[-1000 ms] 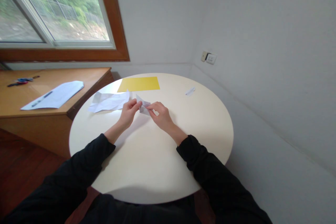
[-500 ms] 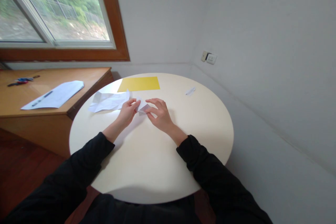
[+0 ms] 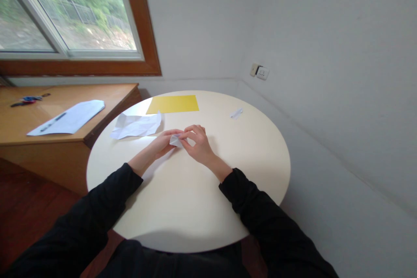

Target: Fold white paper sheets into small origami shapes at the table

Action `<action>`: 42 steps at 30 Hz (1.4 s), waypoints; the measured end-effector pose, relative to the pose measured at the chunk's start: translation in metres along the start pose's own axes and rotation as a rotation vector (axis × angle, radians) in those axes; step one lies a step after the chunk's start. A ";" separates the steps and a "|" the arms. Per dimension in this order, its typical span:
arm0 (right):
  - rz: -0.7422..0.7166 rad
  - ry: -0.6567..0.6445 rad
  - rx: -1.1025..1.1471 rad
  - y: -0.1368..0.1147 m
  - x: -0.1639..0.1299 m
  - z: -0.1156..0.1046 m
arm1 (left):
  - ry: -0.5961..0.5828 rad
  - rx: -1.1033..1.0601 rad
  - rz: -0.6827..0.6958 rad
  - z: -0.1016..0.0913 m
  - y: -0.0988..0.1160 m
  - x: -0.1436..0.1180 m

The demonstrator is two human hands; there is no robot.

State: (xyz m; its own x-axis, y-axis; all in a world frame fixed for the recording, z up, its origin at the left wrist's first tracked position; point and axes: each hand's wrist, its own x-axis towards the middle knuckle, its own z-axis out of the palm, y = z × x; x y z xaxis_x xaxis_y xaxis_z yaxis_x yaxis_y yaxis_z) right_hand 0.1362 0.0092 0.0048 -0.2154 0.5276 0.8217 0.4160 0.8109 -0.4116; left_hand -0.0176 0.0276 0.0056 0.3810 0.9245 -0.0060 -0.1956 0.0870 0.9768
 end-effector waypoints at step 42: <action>0.735 0.082 0.589 0.029 0.000 0.006 | 0.085 0.259 0.138 0.005 -0.005 0.002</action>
State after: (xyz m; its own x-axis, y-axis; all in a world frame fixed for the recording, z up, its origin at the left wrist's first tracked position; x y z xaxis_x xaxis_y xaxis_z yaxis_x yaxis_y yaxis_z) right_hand 0.1432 0.0341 -0.0089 -0.0043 0.9562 0.2928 -0.0956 0.2911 -0.9519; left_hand -0.0113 0.0267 0.0018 0.2879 0.9497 0.1229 0.0008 -0.1286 0.9917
